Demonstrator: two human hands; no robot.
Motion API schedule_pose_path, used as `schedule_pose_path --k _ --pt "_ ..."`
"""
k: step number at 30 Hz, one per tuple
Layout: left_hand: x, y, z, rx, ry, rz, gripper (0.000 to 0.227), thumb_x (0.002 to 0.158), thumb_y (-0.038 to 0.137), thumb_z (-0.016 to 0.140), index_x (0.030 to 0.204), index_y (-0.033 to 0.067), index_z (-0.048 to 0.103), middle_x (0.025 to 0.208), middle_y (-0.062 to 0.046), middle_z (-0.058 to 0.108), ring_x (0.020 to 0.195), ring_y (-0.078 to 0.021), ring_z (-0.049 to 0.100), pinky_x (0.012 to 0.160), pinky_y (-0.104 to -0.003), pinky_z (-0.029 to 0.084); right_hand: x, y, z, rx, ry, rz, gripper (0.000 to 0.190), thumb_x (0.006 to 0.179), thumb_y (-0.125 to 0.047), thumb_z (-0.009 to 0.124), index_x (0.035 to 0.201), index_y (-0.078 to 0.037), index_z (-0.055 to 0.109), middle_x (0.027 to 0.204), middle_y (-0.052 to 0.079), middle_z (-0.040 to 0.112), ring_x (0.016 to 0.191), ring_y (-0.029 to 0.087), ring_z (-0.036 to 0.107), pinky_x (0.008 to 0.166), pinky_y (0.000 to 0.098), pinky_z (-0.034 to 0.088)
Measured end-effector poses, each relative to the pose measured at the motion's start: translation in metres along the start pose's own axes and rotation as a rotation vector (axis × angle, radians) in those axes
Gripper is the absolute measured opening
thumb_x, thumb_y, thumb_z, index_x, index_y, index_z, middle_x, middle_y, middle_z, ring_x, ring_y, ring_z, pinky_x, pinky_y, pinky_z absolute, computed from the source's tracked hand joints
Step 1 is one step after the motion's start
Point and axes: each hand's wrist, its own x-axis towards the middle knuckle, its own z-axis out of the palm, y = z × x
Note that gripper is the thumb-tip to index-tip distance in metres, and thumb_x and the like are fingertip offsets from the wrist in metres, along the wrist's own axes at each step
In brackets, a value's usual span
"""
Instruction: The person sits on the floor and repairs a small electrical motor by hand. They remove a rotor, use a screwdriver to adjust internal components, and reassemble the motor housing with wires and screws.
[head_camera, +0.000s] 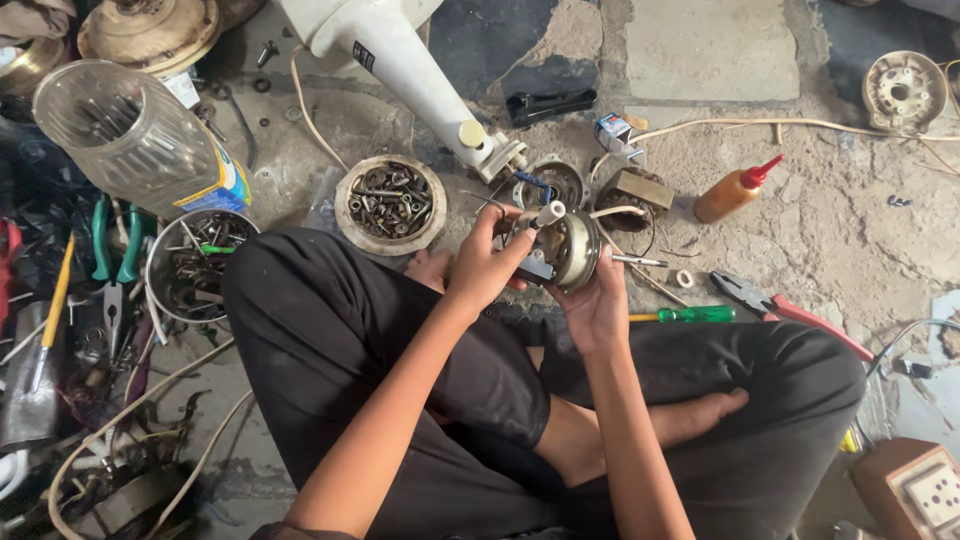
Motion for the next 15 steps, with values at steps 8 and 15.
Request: schedule_pose_path --k 8,15 --pt "-0.0029 0.0058 -0.0007 -0.006 -0.027 0.008 0.037 0.091 0.02 0.07 0.124 0.0085 0.057 0.118 -0.006 0.068 0.081 -0.0075 0.068 0.046 -0.024 0.057 -0.0004 0.0001 -0.0004 0.018 0.023 0.011 0.035 0.106 -0.038 0.05 0.137 -0.022 0.046 0.135 0.004 0.061 0.118 0.022 0.065 0.09 0.0475 0.06" --pt "-0.0039 0.0064 -0.0005 -0.013 -0.052 0.009 0.035 0.093 0.017 0.07 0.125 0.0089 0.057 0.118 -0.005 0.069 0.08 -0.0072 0.068 0.047 -0.024 0.056 0.0007 0.0005 -0.0004 0.031 0.052 0.007 0.031 0.106 -0.038 0.051 0.133 -0.022 0.047 0.134 0.002 0.062 0.118 0.02 0.065 0.092 0.0477 0.059"
